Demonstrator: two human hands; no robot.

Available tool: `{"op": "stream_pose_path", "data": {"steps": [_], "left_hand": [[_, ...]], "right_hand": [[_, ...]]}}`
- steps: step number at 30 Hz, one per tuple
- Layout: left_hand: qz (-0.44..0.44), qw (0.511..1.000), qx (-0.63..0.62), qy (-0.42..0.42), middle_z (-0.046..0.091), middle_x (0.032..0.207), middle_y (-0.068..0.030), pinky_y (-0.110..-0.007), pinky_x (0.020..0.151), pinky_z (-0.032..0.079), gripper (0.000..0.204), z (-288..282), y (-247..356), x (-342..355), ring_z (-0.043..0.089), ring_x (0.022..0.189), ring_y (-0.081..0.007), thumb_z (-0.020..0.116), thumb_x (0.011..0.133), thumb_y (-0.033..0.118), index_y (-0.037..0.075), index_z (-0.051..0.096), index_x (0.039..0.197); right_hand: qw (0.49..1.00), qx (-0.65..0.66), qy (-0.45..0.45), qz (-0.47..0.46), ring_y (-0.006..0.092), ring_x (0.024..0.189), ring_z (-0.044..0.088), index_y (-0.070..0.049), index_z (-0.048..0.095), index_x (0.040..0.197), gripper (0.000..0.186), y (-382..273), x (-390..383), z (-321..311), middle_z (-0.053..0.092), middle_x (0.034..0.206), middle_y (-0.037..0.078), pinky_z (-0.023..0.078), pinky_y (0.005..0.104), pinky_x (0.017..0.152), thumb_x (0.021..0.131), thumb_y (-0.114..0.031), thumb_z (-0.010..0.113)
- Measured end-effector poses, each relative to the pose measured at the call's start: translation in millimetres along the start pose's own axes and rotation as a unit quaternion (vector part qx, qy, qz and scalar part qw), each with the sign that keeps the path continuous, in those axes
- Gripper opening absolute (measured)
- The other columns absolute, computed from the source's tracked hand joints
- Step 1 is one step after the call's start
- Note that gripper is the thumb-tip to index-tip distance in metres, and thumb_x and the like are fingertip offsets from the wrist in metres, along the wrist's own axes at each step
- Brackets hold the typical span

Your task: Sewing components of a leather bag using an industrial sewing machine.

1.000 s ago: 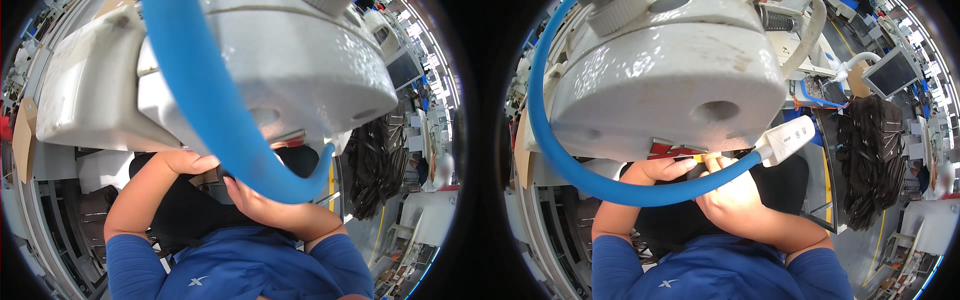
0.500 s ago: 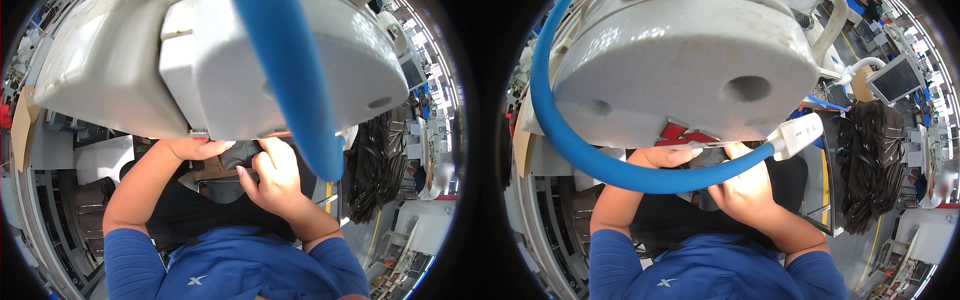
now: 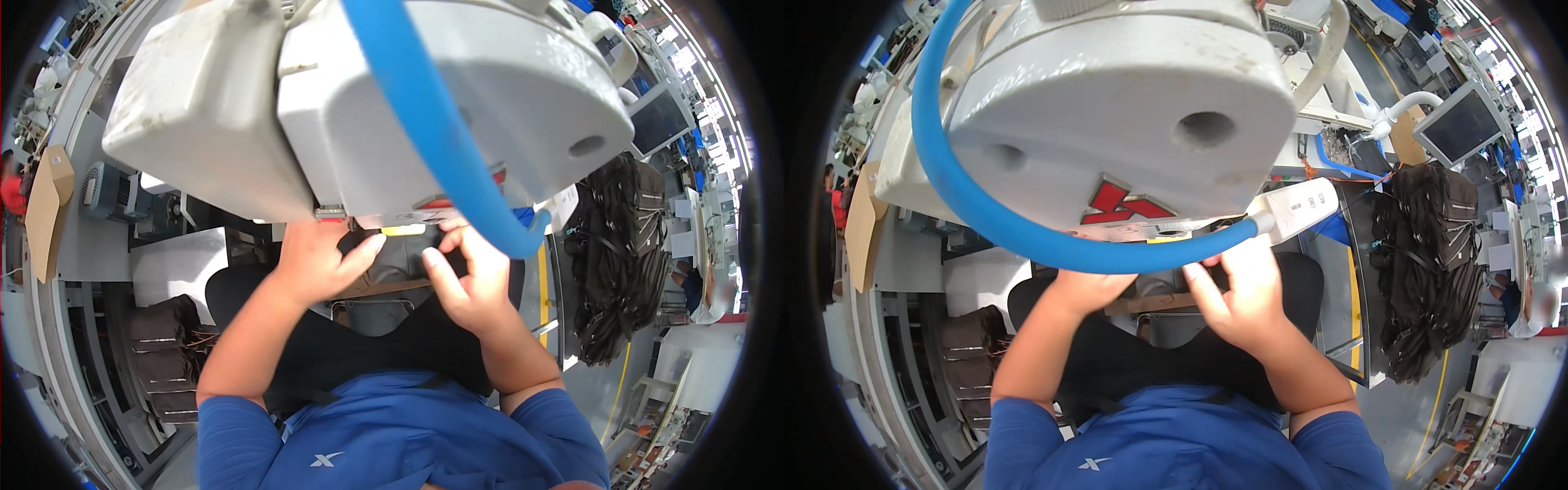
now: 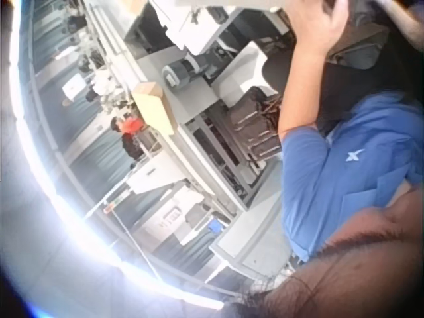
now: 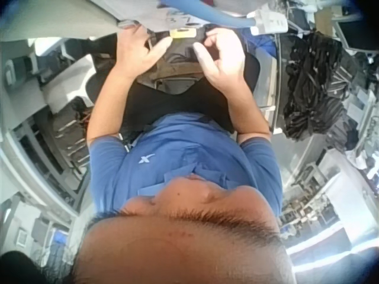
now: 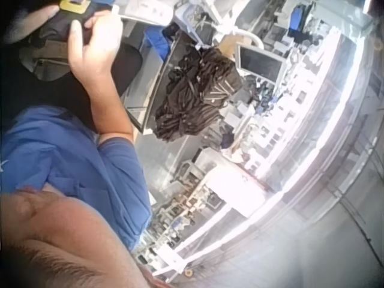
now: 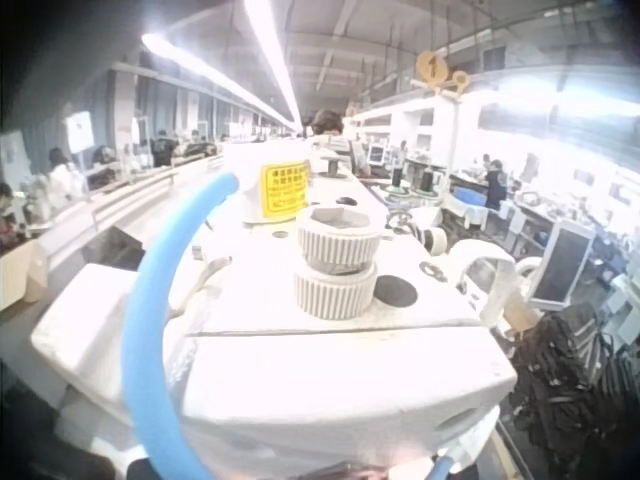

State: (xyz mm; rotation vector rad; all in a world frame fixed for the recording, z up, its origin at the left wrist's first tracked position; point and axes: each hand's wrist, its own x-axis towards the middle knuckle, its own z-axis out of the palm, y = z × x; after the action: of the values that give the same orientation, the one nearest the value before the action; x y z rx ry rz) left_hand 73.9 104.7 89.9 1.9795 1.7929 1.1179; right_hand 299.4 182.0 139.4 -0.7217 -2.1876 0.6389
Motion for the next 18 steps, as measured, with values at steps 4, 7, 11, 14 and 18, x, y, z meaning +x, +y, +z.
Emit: {"op": "stream_pose_path", "data": {"steps": [4, 7, 11, 14, 18], "left_hand": [[-0.116, 0.976, -0.127, 0.132, 0.056, 0.062, -0.0082, -0.037, 0.059, 0.043, 0.032, 8, 34, -31, 0.054, 0.061, -0.0256, 0.081, 0.082, 0.017, 0.005, 0.055, 0.066], [-0.222, 0.937, -0.271, 0.019, 0.050, 0.059, -0.0072, -0.032, 0.053, 0.037, 0.044, 10, 53, -52, 0.046, 0.056, -0.0146, 0.078, 0.090, 0.021, 0.002, 0.051, 0.061], [-0.272, 0.904, -0.330, -0.014, 0.052, 0.060, -0.0054, -0.030, 0.052, 0.036, 0.044, 13, 58, -58, 0.044, 0.056, -0.0093, 0.074, 0.094, 0.021, 0.001, 0.052, 0.063], [-0.264, 0.908, -0.327, -0.009, 0.054, 0.060, -0.0054, -0.029, 0.052, 0.036, 0.042, 12, 63, -54, 0.046, 0.056, -0.0085, 0.072, 0.095, 0.020, 0.000, 0.054, 0.063], [-0.291, 0.896, -0.336, -0.016, 0.061, 0.063, -0.0029, -0.025, 0.055, 0.041, 0.033, 7, 75, -50, 0.054, 0.059, -0.0065, 0.068, 0.095, 0.016, 0.000, 0.063, 0.067]], "right_hand": [[0.991, 0.048, -0.026, 0.124, 0.0250, 0.068, 0.054, -0.003, 0.057, 0.079, 0.028, 18, -15, 2, 0.056, 0.078, 0.010, 0.046, 0.0365, 0.063, 0.084, -0.019, 0.079], [0.950, 0.176, -0.108, 0.236, 0.0141, 0.057, 0.043, -0.001, 0.051, 0.069, 0.042, 26, -32, 5, 0.047, 0.065, 0.007, 0.039, 0.0326, 0.053, 0.089, -0.026, 0.078], [0.919, 0.276, -0.135, 0.248, 0.0078, 0.061, 0.039, -0.002, 0.049, 0.068, 0.044, 30, -46, 13, 0.043, 0.063, 0.001, 0.036, 0.0297, 0.053, 0.095, -0.028, 0.073], [0.878, 0.365, -0.136, 0.278, 0.0053, 0.063, 0.037, -0.004, 0.049, 0.069, 0.043, 27, -47, 14, 0.043, 0.064, -0.003, 0.035, 0.0279, 0.053, 0.098, -0.027, 0.069], [0.836, 0.422, -0.129, 0.326, 0.0031, 0.063, 0.035, -0.009, 0.045, 0.068, 0.040, 17, -43, 4, 0.041, 0.064, -0.007, 0.031, 0.0265, 0.053, 0.101, -0.021, 0.065]]}}
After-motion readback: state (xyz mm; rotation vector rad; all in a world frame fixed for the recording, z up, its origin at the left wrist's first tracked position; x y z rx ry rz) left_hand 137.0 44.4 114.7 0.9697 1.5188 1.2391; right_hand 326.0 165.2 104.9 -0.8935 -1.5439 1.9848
